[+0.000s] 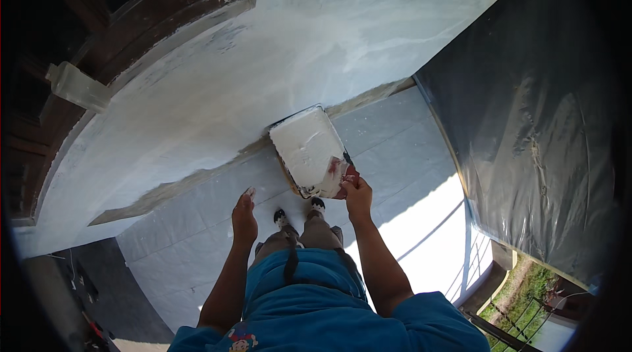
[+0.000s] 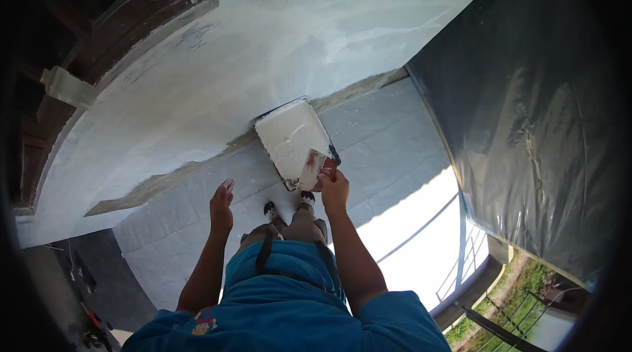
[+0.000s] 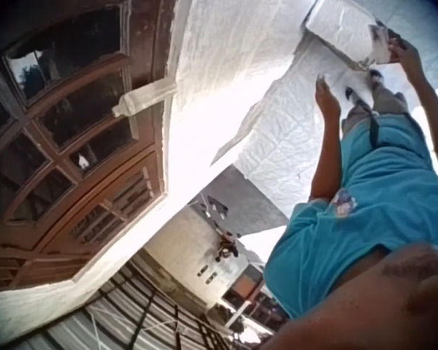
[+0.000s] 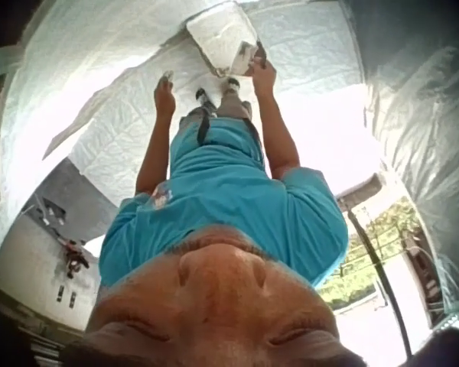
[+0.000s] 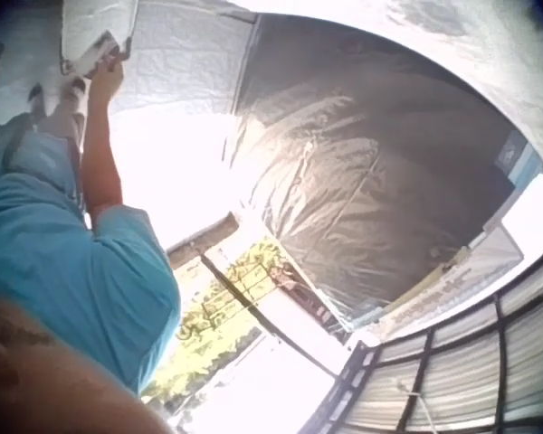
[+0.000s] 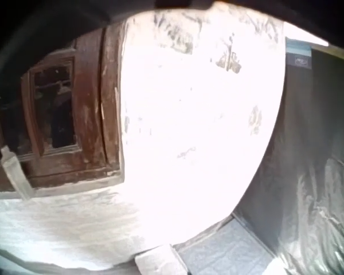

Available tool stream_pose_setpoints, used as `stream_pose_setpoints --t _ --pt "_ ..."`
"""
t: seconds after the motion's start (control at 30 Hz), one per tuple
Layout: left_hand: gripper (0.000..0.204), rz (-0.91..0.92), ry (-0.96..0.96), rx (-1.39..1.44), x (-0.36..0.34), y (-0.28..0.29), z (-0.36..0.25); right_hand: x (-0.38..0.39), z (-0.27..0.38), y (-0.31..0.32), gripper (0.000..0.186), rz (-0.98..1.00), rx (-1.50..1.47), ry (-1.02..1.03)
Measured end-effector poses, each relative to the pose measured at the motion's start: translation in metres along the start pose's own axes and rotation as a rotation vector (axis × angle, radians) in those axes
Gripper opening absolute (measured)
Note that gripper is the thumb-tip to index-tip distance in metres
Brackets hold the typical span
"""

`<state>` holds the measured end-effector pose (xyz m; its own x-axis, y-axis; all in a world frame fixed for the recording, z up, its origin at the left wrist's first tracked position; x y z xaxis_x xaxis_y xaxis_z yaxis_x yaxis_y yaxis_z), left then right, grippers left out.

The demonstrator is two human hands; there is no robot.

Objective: Applying and smoothing plaster or joint compound onto a wall using a putty knife or scraper.

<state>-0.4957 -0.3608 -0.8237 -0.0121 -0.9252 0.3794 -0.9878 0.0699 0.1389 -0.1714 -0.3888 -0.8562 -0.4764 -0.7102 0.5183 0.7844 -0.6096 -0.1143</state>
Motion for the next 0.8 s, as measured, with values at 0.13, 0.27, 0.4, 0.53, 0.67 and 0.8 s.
stream_pose_setpoints --t 0.13,0.27,0.4,0.53,0.67,0.8 --pt "0.083 0.028 0.220 0.053 -0.011 -0.025 0.068 -0.071 -0.057 0.021 0.021 -0.092 0.559 0.059" --pt "0.089 -0.004 0.419 0.196 -0.019 -0.075 0.113 -0.133 -0.100 0.024 0.026 -0.044 0.790 0.113" --pt "0.093 -0.093 0.525 0.322 -0.057 -0.111 0.179 -0.190 -0.117 0.000 0.025 0.088 0.903 0.119" --pt "0.097 -0.195 0.562 0.337 -0.089 -0.134 0.220 -0.229 -0.142 -0.012 0.026 0.194 0.973 0.081" --pt "0.101 -0.173 0.526 0.369 -0.118 -0.153 0.230 -0.242 -0.168 -0.023 0.029 0.252 1.026 0.096" --pt "0.098 -0.272 0.524 0.420 -0.125 -0.159 0.222 -0.240 -0.173 -0.045 0.029 0.322 0.976 0.100"
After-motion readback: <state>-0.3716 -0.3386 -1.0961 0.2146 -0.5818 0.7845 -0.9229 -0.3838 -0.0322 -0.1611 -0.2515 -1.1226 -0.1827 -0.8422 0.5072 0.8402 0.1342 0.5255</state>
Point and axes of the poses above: each hand's wrist, its own x-axis away from the middle knuckle, its own y-axis out of the back of the hand, z = x × y, the point moved 4 cm from there along -x, towards the middle knuckle
